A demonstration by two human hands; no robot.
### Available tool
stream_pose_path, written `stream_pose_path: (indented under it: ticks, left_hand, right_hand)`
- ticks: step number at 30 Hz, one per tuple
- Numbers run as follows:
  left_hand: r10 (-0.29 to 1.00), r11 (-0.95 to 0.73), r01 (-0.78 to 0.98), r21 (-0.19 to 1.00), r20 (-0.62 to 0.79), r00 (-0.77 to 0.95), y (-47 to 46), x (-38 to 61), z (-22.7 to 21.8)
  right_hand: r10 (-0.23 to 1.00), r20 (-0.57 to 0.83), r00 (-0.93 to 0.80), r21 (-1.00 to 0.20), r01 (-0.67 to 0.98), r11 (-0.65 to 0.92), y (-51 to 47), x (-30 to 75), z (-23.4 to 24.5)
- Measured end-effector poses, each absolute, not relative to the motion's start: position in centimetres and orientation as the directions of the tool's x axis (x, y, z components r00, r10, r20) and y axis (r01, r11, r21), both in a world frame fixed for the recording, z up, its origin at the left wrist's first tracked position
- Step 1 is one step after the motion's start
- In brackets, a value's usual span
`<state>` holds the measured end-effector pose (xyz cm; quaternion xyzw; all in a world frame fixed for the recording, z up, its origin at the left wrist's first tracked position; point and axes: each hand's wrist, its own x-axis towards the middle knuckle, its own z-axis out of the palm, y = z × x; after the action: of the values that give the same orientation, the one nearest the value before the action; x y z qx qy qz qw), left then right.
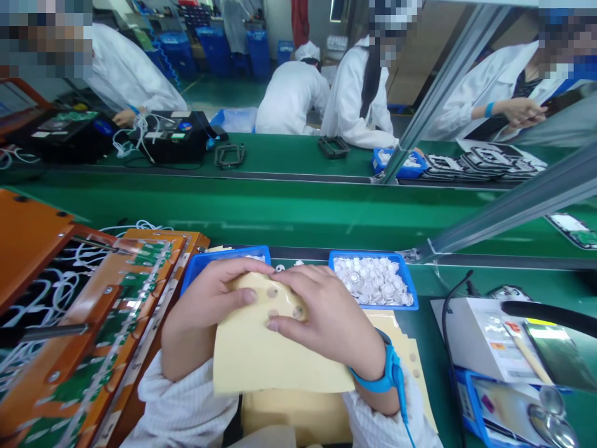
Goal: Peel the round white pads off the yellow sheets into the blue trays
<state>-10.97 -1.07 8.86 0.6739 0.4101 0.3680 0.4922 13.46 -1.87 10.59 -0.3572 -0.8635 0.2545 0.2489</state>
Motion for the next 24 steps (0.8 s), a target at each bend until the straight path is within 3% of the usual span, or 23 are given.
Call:
stream_pose_path:
  ticks: [6,12,16,24]
  left_hand:
    - [0.894,-0.203,0.181,0.962,0.106,0.435,-1.0,-11.0,8.5]
    - [0.926,-0.071,-0.107,0.992,0.106,0.363,-1.2,-10.4,7.6]
    - [0.936,-0.083,-0.214,0.973,0.15,0.319,-1.3,-10.1,7.7]
    - [0.956,-0.277,0.057,0.959,0.269,0.122,-1.9,-10.6,8.3]
  right_hand:
    - [0.739,0.268,-0.618,-0.623,0.475,0.622,-1.9,13.4,10.7]
    - [0.712,0.409,-0.571,-0.663,0.35,0.662,-1.7,13.6,10.3]
    - [0.709,0.442,-0.549,-0.677,0.315,0.665,-1.6,13.6,10.2]
    - [0.718,0.402,-0.568,-0.673,0.349,0.652,-1.7,14.0,10.3]
